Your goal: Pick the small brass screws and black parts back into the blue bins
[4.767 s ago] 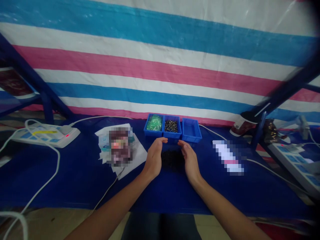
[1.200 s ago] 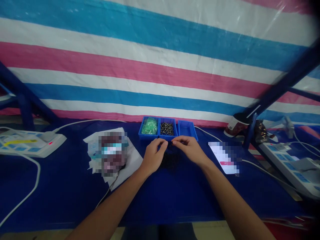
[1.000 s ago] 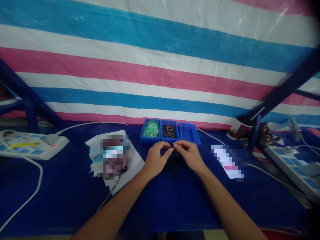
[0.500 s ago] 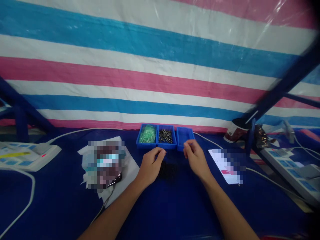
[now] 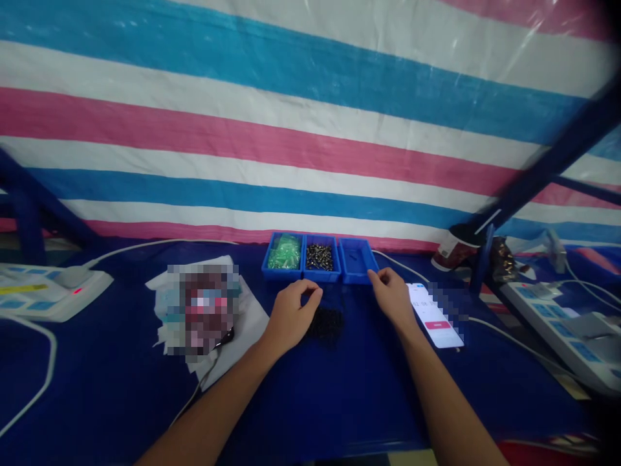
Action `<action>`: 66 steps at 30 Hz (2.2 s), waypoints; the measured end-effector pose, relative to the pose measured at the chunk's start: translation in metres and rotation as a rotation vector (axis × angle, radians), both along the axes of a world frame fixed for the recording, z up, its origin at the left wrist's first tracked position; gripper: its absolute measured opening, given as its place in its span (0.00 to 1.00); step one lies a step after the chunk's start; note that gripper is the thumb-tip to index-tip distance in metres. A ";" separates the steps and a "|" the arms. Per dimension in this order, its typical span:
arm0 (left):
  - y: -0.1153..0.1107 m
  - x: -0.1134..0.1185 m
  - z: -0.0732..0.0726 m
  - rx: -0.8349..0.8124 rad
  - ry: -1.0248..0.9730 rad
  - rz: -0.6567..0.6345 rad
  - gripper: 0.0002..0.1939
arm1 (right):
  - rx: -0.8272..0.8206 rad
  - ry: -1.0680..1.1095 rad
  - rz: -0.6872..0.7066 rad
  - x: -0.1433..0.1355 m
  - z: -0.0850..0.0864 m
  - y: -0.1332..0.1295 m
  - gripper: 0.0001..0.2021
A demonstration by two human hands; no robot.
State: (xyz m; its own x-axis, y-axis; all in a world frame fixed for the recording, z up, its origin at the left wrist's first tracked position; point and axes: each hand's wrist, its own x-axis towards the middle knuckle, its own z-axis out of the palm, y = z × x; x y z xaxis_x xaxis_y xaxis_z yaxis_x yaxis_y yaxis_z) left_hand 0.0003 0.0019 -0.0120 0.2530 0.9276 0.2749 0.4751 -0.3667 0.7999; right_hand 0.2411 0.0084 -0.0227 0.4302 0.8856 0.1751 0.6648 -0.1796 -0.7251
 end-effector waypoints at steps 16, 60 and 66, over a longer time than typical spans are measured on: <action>-0.002 -0.001 0.005 0.044 0.044 0.009 0.08 | 0.283 0.097 -0.206 -0.009 -0.008 0.002 0.25; 0.005 -0.002 -0.007 0.079 0.446 -0.262 0.18 | -0.072 -0.199 0.674 -0.062 -0.012 -0.022 0.08; 0.010 -0.005 -0.009 0.062 0.264 -0.204 0.18 | 0.002 -0.054 0.611 -0.053 -0.012 -0.017 0.07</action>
State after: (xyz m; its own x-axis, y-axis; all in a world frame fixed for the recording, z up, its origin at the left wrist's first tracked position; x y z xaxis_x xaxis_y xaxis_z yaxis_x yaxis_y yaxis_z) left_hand -0.0047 0.0116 -0.0215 0.5018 0.8340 0.2294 0.5748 -0.5197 0.6321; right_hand 0.1881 -0.0086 -0.0351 -0.1652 0.9689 0.1842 0.6832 0.2471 -0.6872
